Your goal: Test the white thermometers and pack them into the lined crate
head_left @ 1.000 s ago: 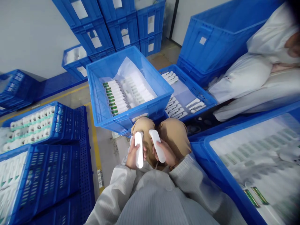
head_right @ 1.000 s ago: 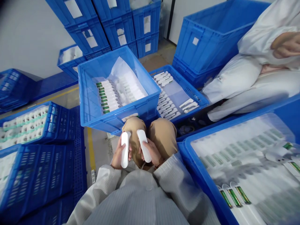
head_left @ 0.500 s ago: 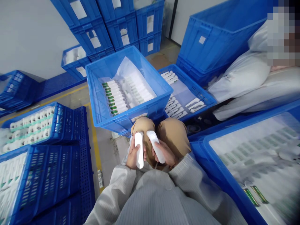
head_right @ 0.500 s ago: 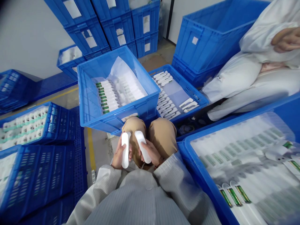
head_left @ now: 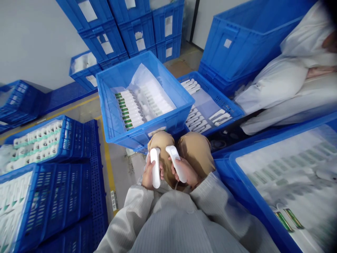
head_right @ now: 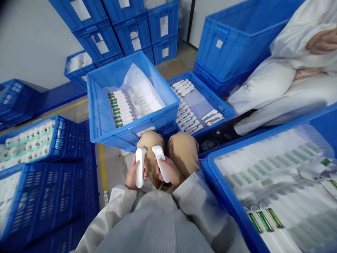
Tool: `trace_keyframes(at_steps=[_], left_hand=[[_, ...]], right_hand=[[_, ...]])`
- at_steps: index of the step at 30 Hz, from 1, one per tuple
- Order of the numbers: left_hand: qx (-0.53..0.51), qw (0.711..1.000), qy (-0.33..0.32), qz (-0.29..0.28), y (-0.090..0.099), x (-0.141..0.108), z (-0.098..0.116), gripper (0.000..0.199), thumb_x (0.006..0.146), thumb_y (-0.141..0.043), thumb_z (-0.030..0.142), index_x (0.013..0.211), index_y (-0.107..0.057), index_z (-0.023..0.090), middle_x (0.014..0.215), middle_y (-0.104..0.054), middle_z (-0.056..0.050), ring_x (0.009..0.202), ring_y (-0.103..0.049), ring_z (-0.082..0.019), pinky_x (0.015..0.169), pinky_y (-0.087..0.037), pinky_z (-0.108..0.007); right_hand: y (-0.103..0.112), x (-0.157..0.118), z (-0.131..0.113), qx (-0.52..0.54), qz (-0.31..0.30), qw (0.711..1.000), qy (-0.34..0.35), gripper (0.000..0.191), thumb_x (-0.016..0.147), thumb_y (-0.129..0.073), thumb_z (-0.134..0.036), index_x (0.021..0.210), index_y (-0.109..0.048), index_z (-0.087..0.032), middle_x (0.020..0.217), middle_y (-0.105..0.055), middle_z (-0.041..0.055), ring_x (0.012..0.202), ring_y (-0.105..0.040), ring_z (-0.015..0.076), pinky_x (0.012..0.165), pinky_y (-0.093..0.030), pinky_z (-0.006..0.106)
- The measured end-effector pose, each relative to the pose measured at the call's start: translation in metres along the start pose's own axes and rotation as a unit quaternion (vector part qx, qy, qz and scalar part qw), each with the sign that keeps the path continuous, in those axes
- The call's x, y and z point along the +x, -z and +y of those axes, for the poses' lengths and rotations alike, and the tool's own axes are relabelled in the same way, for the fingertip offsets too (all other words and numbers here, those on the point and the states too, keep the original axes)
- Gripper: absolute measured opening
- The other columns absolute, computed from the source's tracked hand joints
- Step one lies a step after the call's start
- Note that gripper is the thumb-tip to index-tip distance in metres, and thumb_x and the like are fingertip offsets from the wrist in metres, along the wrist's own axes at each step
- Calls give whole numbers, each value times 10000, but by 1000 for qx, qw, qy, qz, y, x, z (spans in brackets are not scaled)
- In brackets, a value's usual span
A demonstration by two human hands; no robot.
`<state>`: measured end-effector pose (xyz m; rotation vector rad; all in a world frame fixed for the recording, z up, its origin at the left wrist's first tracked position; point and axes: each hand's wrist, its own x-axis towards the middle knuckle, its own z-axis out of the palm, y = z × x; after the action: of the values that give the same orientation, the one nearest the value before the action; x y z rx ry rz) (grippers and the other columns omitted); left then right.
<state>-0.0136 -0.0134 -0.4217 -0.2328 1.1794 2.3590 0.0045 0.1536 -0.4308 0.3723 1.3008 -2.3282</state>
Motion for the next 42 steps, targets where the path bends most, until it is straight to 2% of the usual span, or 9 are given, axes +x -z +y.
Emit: trace_keyframes(at_steps=[7, 12, 16, 20, 28, 36, 42], left_hand=[[-4, 1000, 8, 10, 0, 0, 1, 891, 779, -621, 446, 1477, -94, 277, 645, -549, 35, 436, -494, -117, 356, -365, -194], [72, 997, 30, 12, -10, -4, 5, 840, 812, -600, 407, 1484, -104, 305, 676, -603, 19, 480, -563, -149, 435, -453, -255], [100, 994, 29, 22, -14, -3, 3, 831, 829, -586, 386, 1491, -88, 323, 682, -625, 19, 489, -585, -168, 433, -455, -268], [133, 991, 16, 22, -15, -3, 2, 827, 821, -597, 391, 1493, -125, 296, 666, -635, 12, 483, -582, -177, 405, -428, -265], [170, 985, 7, 32, -18, -4, 2, 769, 847, -538, 364, 1491, -130, 263, 677, -644, 14, 460, -578, -161, 422, -469, -279], [154, 988, 5, 20, -16, -3, -1, 785, 845, -549, 366, 1495, -120, 275, 690, -647, 5, 505, -608, -184, 429, -472, -286], [139, 990, 4, 18, -15, -2, -2, 800, 844, -562, 379, 1495, -107, 283, 697, -641, 6, 529, -614, -186, 427, -464, -279]], right_hand=[[-2, -3, -1, 4, -7, 1000, 10, 451, 747, -593, -511, 1034, -519, -171, 537, -567, -45, 320, -461, 94, 279, -346, 185], [-7, -2, 2, -83, 40, 995, 29, 399, 744, -660, -412, 1035, -517, -178, 570, -562, -55, 348, -491, 92, 300, -371, 185], [-7, 1, 7, -134, 56, 988, 45, 405, 751, -659, -423, 1042, -518, -179, 588, -571, -51, 367, -504, 95, 334, -430, 208], [-7, 2, 8, -127, 61, 989, 39, 390, 764, -653, -433, 1033, -524, -182, 618, -578, -40, 384, -514, 98, 328, -429, 212], [-9, 2, 7, -118, 68, 990, 33, 429, 733, -680, -452, 1018, -517, -176, 634, -572, -40, 402, -502, 91, 325, -427, 209], [-6, 3, 9, -116, 64, 991, 32, 414, 748, -665, -455, 1026, -521, -184, 641, -575, -34, 399, -513, 90, 331, -436, 202], [-5, 3, 8, -96, 74, 992, 18, 484, 765, -618, -539, 1070, -516, -177, 586, -573, -34, 356, -497, 100, 298, -417, 201]])
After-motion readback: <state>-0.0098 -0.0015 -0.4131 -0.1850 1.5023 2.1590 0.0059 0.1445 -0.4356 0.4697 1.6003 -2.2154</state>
